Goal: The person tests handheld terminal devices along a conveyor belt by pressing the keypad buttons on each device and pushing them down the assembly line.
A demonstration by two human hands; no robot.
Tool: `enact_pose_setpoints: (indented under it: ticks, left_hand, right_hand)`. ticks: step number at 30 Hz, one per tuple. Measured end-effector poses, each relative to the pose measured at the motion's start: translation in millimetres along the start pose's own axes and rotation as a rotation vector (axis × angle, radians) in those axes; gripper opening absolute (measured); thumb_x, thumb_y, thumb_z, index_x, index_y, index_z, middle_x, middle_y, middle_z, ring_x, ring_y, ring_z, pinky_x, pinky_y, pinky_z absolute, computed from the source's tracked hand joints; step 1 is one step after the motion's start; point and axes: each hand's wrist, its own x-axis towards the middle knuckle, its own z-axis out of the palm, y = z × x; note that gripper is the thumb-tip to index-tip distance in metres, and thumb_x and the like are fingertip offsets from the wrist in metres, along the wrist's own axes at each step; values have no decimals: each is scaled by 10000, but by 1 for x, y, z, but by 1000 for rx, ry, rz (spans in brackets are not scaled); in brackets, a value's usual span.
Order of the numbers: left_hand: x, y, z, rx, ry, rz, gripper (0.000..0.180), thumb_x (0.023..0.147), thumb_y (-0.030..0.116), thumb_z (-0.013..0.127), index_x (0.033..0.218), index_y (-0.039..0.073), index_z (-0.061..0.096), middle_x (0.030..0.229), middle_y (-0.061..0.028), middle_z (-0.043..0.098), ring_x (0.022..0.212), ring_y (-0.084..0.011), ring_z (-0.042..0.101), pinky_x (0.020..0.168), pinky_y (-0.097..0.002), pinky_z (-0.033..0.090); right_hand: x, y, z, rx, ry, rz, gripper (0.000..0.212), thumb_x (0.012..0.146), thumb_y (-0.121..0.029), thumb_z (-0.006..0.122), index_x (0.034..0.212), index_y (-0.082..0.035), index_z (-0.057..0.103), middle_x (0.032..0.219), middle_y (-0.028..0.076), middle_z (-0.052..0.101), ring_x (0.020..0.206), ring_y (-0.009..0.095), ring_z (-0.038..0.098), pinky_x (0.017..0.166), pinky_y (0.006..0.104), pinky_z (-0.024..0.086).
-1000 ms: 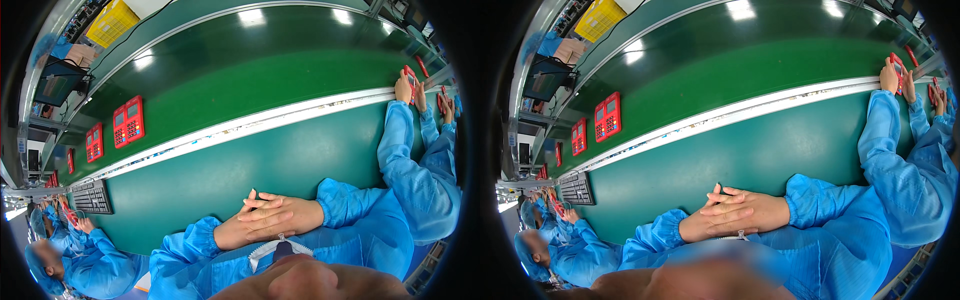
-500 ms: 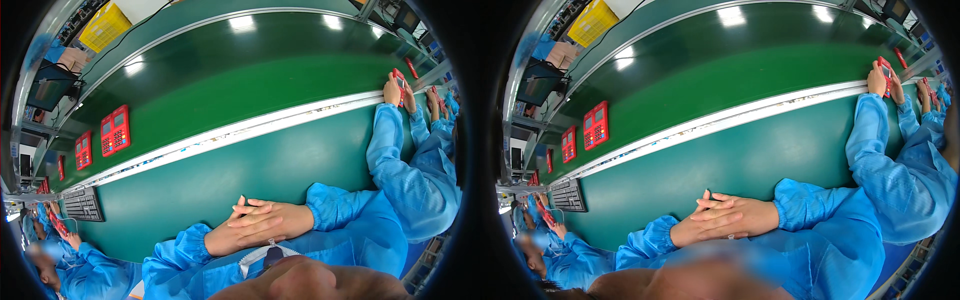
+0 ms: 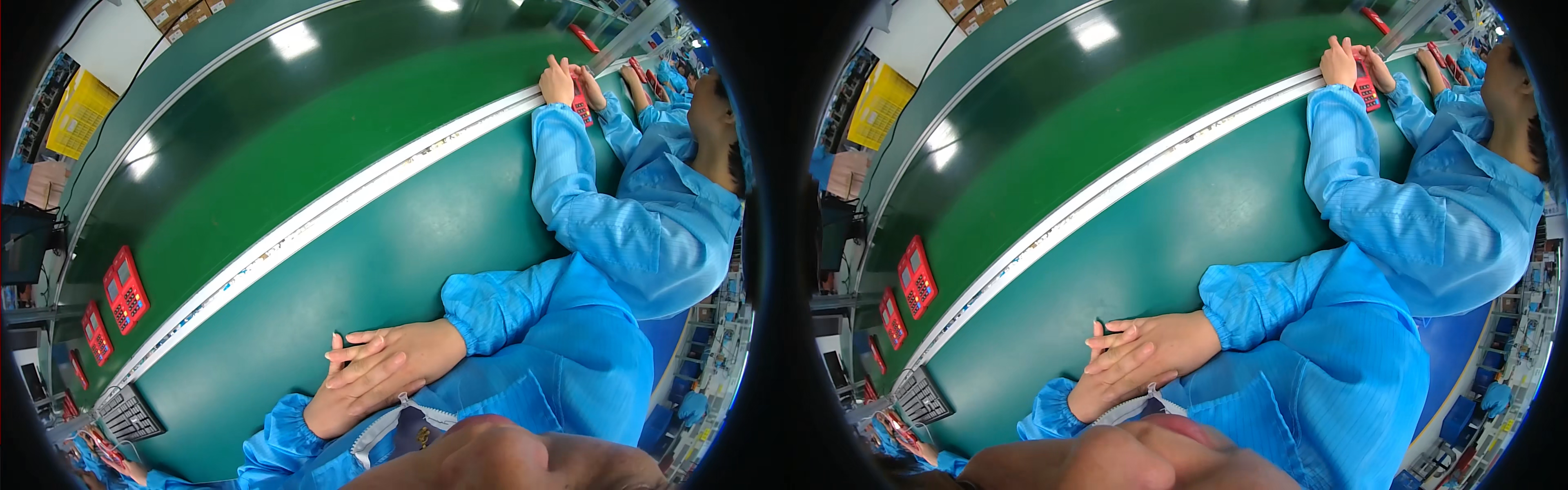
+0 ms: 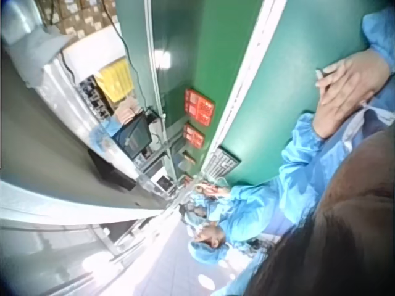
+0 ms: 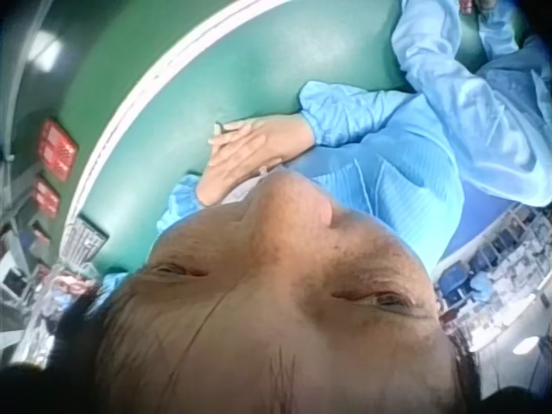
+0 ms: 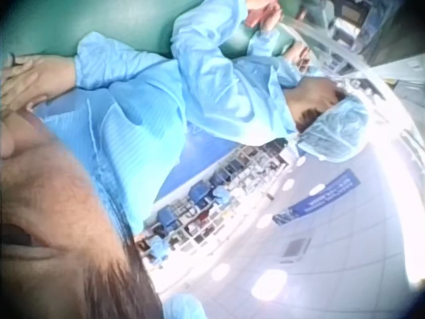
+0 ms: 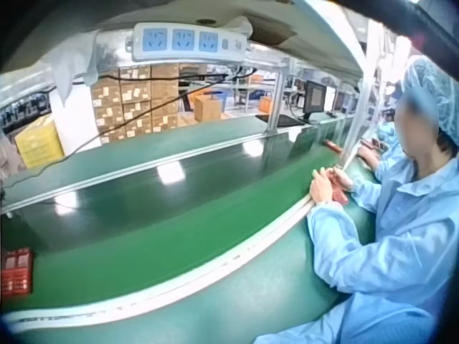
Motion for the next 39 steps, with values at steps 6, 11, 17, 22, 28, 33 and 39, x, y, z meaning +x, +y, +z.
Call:
enact_pose_setpoints:
  ticks: [6,11,17,22,28,33,39]
  left_hand:
    - [2,12,2,-16,-8,-47,606,1023,326,639,1587,269,425,1678,18,333,1525,-341,354,1254,-656,15]
    - [3,10,3,-18,-9,-5,453,1058,304,566,1485,453,539,1703,16,275,1528,-353,338,1255,-661,29]
    - [5,19,20,36,80,-49,432,1061,318,556,1474,446,556,1711,10,247,1540,-336,313,1253,-673,62]
    - [-4,10,8,-6,57,-26,451,1072,327,543,1521,353,519,1702,-19,272,1549,-342,295,1249,-681,71]
    - [-11,13,-9,-17,114,69,511,1109,293,454,1609,219,376,1668,-65,342,1512,-370,367,1281,-590,119]
    - [-31,13,-13,-166,79,84,482,1086,244,480,1568,264,466,1707,-68,255,1552,-382,273,1263,-637,53]
    - [-35,28,-37,-177,-4,19,467,1071,223,500,1521,342,534,1722,-48,227,1567,-375,246,1271,-623,23]
  right_hand:
    - [-1,-12,-3,-6,27,4,628,961,-291,606,1563,-189,460,1646,191,365,1551,454,255,1256,586,158]
    - [-9,2,16,175,66,41,624,956,-279,601,1558,-183,468,1636,194,380,1554,453,247,1260,581,145]
    - [-9,-4,15,54,87,-23,604,967,-280,574,1557,-202,472,1647,170,372,1552,447,249,1263,577,145]
    - [3,-2,14,-9,-5,12,601,988,-288,561,1575,-226,449,1668,154,345,1562,437,232,1263,571,157]
    - [34,-27,-3,-35,-90,86,512,1046,-314,498,1554,-258,466,1675,135,337,1562,427,235,1260,576,166]
    - [45,-33,9,-97,-85,112,490,1072,-329,444,1558,-271,459,1682,132,322,1562,427,234,1267,560,148]
    - [51,-43,-4,-55,-27,90,466,1090,-287,426,1549,-237,487,1654,141,372,1556,411,263,1266,545,163]
